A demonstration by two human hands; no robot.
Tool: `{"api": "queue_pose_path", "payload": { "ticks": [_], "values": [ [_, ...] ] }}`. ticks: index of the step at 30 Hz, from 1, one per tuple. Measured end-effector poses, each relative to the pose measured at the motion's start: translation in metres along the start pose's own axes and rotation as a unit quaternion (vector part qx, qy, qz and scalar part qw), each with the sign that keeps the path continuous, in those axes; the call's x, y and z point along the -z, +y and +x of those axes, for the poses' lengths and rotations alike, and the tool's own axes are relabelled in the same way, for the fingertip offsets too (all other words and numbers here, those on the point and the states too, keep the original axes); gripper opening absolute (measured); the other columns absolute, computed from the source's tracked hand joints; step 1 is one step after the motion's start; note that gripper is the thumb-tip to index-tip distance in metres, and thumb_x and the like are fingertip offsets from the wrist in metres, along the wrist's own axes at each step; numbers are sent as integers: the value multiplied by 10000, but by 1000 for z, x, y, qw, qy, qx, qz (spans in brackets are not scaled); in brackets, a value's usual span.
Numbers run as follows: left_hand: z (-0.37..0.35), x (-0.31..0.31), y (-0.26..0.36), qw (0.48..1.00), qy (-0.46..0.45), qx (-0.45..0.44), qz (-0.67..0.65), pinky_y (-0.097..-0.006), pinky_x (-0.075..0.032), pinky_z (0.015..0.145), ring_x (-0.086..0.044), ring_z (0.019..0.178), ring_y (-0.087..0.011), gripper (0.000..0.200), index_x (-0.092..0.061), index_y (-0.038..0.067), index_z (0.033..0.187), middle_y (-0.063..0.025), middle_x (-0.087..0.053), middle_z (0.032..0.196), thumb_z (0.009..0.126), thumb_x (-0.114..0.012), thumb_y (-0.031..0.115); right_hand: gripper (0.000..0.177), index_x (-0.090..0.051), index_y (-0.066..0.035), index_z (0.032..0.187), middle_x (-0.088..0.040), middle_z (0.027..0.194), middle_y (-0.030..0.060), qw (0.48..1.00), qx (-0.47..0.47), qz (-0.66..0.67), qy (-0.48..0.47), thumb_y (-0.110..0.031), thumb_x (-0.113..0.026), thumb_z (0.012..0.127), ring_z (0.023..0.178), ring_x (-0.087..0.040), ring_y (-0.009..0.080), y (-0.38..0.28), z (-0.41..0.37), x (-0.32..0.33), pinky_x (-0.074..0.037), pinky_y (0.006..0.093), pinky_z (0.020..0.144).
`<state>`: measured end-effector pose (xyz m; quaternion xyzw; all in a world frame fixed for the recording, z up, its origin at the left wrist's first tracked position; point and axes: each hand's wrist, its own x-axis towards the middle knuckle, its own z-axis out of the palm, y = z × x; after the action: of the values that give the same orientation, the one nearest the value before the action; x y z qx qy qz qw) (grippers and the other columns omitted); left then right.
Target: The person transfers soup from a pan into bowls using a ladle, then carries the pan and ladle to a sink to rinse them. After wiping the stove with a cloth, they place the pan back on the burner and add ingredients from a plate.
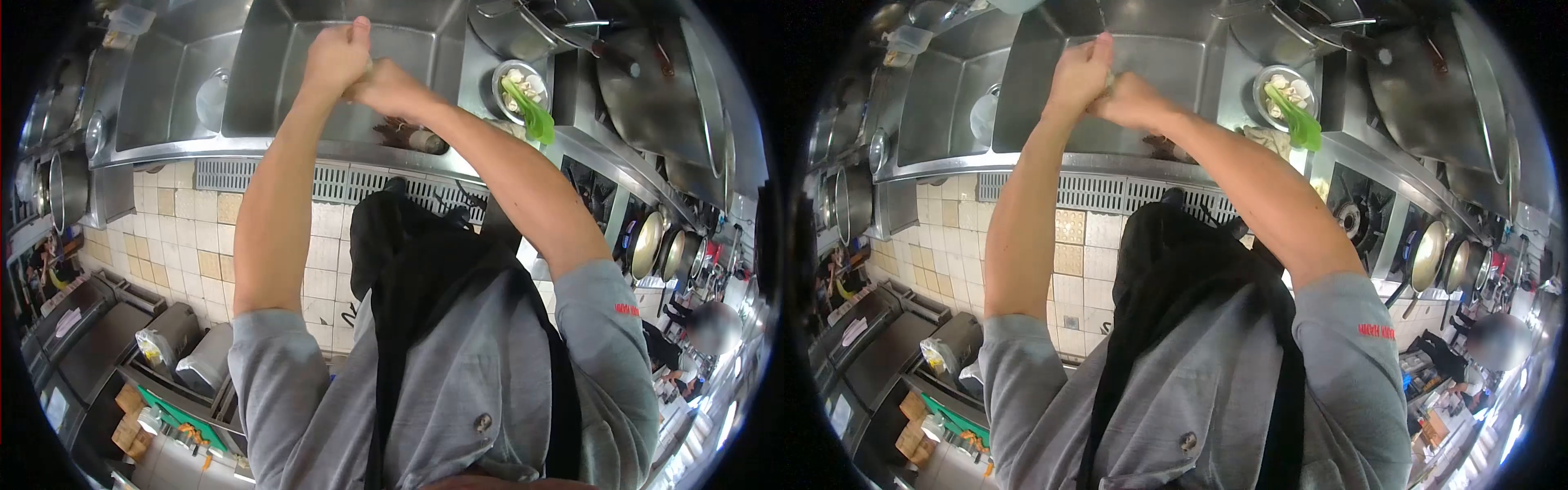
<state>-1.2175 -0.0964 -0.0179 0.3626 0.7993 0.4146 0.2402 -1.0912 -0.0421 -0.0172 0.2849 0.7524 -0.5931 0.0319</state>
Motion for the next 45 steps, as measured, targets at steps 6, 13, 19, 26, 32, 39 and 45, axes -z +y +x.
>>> {"api": "queue_pose_path", "payload": {
  "ticks": [6, 13, 19, 26, 32, 39, 45],
  "values": [
    [16, -16, -33, 989, 12, 75, 129, -499, -495, 975, -646, 1085, -475, 523, -734, -10, 1069, -293, -696, 1116, 998, -424, 405, 416, -751, -46, 1052, -742, 897, 203, 983, -12, -180, 11, -424, -687, 890, 819, -697, 341, 18, 21, -9, -523, 452, 760],
    [-2, -32, -14, 996, 45, 63, 43, -479, -534, 897, -701, 1000, -431, 482, -745, -6, 1004, -258, -737, 1035, 1015, -510, 414, 348, -755, -19, 1015, -734, 962, 251, 967, 11, -240, 89, -311, -711, 831, 903, -715, 417, 42, 15, -1, -553, 495, 810],
    [-62, -103, -8, 985, 4, -162, -59, -427, -529, 908, -685, 1057, -353, 348, -689, 32, 1196, -221, -705, 1134, 1070, -519, 308, 421, -694, -29, 1081, -732, 1026, 250, 984, -1, -153, 90, -320, -746, 780, 917, -712, 432, 96, -81, 43, -565, 489, 823],
    [-88, -197, 15, 947, -208, -245, -17, -480, -478, 1055, -595, 1218, -424, 466, -547, 72, 1427, -229, -584, 1393, 995, -625, 228, 568, -616, -29, 1288, -722, 1143, 216, 923, -187, -36, 334, -292, -775, 810, 1082, -714, 344, 161, -205, 80, -546, 420, 930],
    [-109, -245, 1, 859, -240, -431, 136, -455, -515, 1006, -593, 1208, -357, 348, -670, 111, 1197, -118, -605, 1350, 867, -731, 202, 725, -523, 23, 1357, -711, 1115, 282, 869, -194, -74, 449, -343, -805, 798, 1066, -700, 413, 189, -260, 91, -547, 454, 924],
    [-92, -242, 16, 855, -325, -363, 177, -418, -547, 940, -673, 1075, -347, 266, -695, 146, 1132, -133, -711, 1150, 872, -705, 200, 709, -521, 75, 1317, -689, 1064, 263, 899, -198, -21, 391, -272, -855, 797, 924, -726, 342, 203, -265, 73, -583, 410, 814],
    [-56, -242, -2, 956, -231, -175, -53, -377, -577, 839, -729, 977, -273, 435, -667, 60, 1242, -124, -735, 1087, 926, -775, 340, 707, -438, 71, 1447, -596, 1287, 236, 893, -137, -18, 429, -164, -791, 882, 928, -734, 257, 211, -279, 54, -599, 356, 804]
  ]
}}
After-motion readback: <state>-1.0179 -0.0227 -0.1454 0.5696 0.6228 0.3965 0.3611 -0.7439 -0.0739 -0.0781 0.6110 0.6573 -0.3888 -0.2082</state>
